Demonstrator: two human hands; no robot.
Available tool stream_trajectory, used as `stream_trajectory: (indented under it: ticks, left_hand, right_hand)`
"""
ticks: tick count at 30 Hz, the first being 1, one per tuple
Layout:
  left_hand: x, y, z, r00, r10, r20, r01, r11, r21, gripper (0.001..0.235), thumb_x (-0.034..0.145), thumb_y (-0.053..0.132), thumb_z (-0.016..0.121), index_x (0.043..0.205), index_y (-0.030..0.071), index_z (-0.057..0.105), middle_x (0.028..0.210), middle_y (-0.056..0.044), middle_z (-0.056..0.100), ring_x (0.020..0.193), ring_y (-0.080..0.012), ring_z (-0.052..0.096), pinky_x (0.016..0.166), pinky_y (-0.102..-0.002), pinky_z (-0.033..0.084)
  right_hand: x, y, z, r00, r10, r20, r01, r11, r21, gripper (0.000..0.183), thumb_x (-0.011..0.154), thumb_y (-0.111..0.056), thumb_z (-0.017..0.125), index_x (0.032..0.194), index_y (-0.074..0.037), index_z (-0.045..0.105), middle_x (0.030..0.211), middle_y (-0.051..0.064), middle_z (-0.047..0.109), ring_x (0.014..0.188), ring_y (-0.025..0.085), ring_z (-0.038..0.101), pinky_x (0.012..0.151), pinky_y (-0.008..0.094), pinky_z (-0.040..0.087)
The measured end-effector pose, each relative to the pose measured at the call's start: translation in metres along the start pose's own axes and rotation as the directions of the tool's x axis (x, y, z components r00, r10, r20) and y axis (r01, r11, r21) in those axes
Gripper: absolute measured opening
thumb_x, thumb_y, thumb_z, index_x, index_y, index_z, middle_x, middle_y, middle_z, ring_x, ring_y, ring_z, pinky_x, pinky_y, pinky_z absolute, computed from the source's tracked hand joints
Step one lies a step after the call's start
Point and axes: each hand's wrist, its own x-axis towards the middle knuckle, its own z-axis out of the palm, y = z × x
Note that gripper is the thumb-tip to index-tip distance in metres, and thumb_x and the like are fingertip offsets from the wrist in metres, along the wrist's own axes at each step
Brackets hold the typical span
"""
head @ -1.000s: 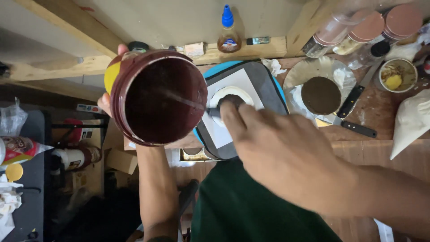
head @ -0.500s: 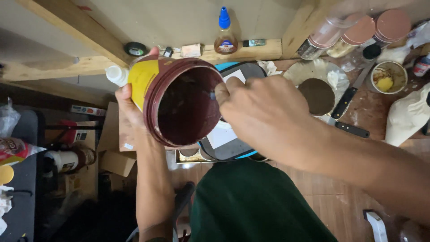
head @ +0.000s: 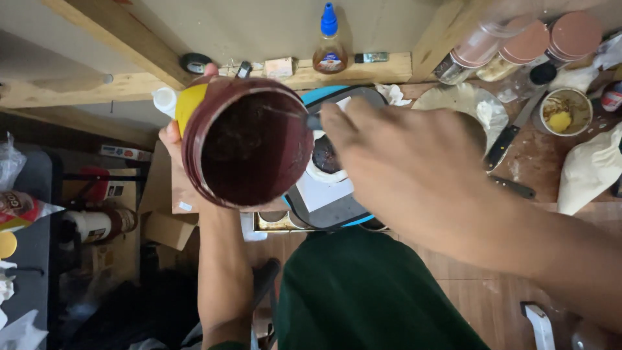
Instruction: Preparing a chocolate cake by applying frosting and layering.
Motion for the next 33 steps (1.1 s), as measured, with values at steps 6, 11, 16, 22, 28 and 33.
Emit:
stream_trajectory:
  ticks: [6,11,16,22,28,33]
  left_hand:
    - [0.003,-0.003,0.002,0.999,-0.013,0.050,0.015,0.999,-0.028,0.078,0.096,0.042,0.065,0.155,-0.001,0.038,0.134,-0.020,0.063,0.120,-0.0291,0.066,0.108,-0.039,0.055]
    - [-0.001,-0.005,-0.010,0.999,-0.010,0.053,0.011,1.000,-0.027,0.080,0.096,0.043,0.065,0.157,-0.001,0.037,0.133,-0.020,0.064,0.118,-0.0286,0.067,0.107,-0.039,0.056]
    - [0.000,-0.013,-0.026,0.998,-0.014,0.064,0.015,0.999,-0.029,0.082,0.096,0.044,0.065,0.158,-0.002,0.037,0.131,-0.020,0.064,0.116,-0.0280,0.067,0.105,-0.039,0.056]
    - [-0.010,-0.019,-0.036,0.998,-0.019,0.063,0.020,0.999,-0.027,0.084,0.097,0.045,0.065,0.160,-0.002,0.036,0.129,-0.020,0.065,0.114,-0.0273,0.067,0.103,-0.039,0.057]
    - [-0.015,-0.024,-0.044,0.998,-0.031,0.055,0.032,0.999,-0.022,0.086,0.097,0.047,0.064,0.162,-0.002,0.035,0.127,-0.019,0.066,0.111,-0.0267,0.068,0.101,-0.039,0.058]
    - [-0.007,-0.028,-0.010,0.999,-0.039,0.019,0.040,0.999,-0.036,0.089,0.096,0.047,0.065,0.163,-0.002,0.034,0.128,-0.020,0.066,0.111,-0.0276,0.068,0.101,-0.040,0.058]
  right_hand:
    - [0.013,-0.013,0.015,0.998,-0.027,0.061,0.022,0.996,0.086,0.041,0.082,-0.007,0.061,0.119,0.009,0.063,0.095,0.017,0.068,0.067,0.030,0.073,0.049,0.042,0.056]
    - [0.010,-0.012,0.004,0.989,0.000,0.148,-0.010,0.998,0.068,0.048,0.075,-0.005,0.062,0.122,0.006,0.062,0.101,0.017,0.068,0.073,0.034,0.073,0.047,0.043,0.057]
    - [0.022,-0.026,0.012,0.998,-0.027,-0.062,0.035,0.991,0.127,0.046,0.074,-0.005,0.062,0.117,0.014,0.061,0.094,0.022,0.070,0.071,0.032,0.073,0.047,0.043,0.056]
    - [0.029,-0.024,0.015,0.986,-0.033,0.163,-0.048,0.882,0.469,0.029,0.082,-0.001,0.057,0.109,0.008,0.062,0.078,0.022,0.070,0.072,0.038,0.071,0.066,0.049,0.057]
    - [0.027,-0.019,0.009,0.952,-0.076,0.297,-0.113,0.814,0.570,0.031,0.077,-0.001,0.056,0.106,0.004,0.064,0.078,0.023,0.070,0.075,0.041,0.071,0.066,0.050,0.055]
    - [0.004,-0.019,0.010,0.974,-0.011,0.226,-0.076,0.926,0.370,0.040,0.082,-0.002,0.056,0.119,0.011,0.060,0.081,0.022,0.070,0.069,0.038,0.071,0.060,0.049,0.056]
